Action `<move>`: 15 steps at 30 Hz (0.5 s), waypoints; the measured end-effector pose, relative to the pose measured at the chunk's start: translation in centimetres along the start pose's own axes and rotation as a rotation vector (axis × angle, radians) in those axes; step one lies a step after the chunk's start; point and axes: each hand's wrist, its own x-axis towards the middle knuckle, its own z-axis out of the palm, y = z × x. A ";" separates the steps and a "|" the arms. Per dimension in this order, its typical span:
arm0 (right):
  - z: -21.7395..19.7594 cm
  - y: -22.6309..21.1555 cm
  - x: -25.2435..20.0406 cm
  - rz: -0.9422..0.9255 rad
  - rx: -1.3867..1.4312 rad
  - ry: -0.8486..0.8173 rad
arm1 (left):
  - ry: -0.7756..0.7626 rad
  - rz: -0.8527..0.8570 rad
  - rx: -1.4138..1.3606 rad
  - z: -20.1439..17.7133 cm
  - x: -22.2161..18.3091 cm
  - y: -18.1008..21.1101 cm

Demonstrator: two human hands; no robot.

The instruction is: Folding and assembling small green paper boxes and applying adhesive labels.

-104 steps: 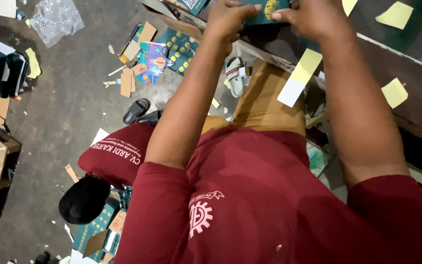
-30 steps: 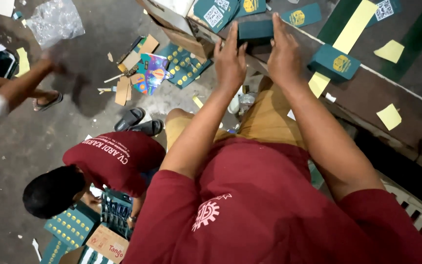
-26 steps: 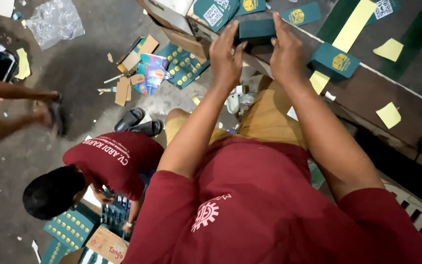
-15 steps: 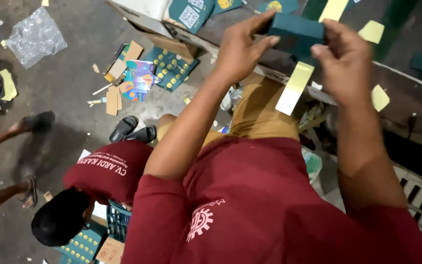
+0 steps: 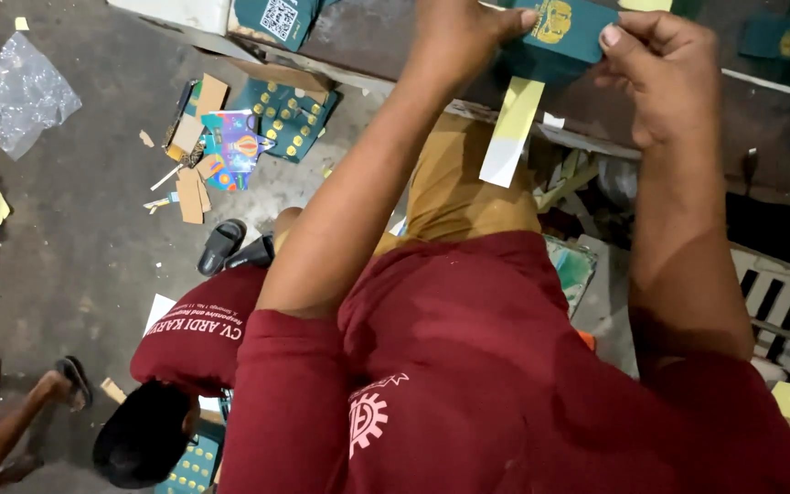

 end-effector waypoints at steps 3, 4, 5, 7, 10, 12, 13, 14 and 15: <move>0.2 -0.2 0.1 -0.009 -0.079 0.035 | 0.092 0.174 0.100 0.4 0.2 -0.9; 0.2 -0.2 0.1 -0.030 -0.125 0.043 | 0.146 0.292 0.138 0.6 0.2 -1.2; 0.1 -0.2 0.1 -0.027 -0.124 0.045 | 0.143 0.290 0.138 0.7 0.2 -1.2; 0.0 -0.2 0.1 -0.028 -0.140 0.039 | 0.083 0.200 0.182 1.0 0.2 -1.3; 0.0 -0.2 -0.2 -0.046 -0.109 0.011 | 0.086 0.193 0.245 1.6 0.2 -1.3; -0.1 0.2 -0.2 -0.049 -0.117 0.019 | 0.054 0.171 0.265 1.6 0.2 -0.7; -0.1 0.5 -0.2 -0.053 -0.124 0.022 | 0.028 0.148 0.288 1.5 0.2 -0.4; -0.1 0.5 -0.1 -0.052 -0.123 0.023 | 0.027 0.148 0.288 1.5 0.2 -0.3; 0.0 0.5 -0.1 -0.066 -0.133 0.019 | 0.036 0.150 0.306 1.5 0.1 -0.3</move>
